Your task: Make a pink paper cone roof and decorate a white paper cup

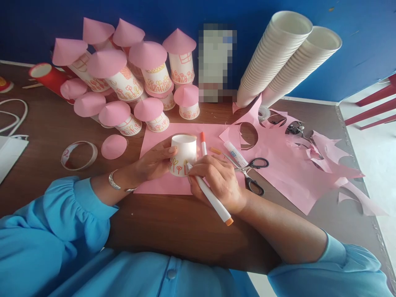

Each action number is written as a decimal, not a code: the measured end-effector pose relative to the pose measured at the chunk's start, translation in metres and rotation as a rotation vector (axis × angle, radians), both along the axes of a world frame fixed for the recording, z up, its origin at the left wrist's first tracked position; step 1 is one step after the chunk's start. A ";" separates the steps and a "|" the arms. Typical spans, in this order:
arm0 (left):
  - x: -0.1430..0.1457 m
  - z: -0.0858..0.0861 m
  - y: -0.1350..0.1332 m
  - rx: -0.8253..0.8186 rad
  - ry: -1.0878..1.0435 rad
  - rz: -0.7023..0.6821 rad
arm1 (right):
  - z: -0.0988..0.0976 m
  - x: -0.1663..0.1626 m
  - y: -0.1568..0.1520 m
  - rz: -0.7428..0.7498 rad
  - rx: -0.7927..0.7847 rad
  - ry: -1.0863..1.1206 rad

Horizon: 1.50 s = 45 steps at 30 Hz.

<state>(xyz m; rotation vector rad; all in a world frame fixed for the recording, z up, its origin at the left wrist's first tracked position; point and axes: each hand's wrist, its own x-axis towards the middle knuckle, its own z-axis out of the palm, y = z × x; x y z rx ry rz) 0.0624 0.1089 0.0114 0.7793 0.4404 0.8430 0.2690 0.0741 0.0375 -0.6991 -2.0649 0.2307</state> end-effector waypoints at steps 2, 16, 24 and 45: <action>0.000 0.000 0.000 0.011 0.008 0.001 | 0.001 -0.001 -0.001 0.006 -0.001 0.002; 0.000 -0.001 0.001 0.016 0.013 0.014 | -0.001 -0.002 -0.001 0.005 0.007 0.013; 0.001 0.003 0.000 -0.010 -0.029 -0.008 | 0.002 0.000 -0.001 -0.051 -0.007 -0.012; 0.000 0.000 0.000 0.021 0.018 -0.006 | 0.000 -0.003 -0.006 0.035 -0.023 -0.011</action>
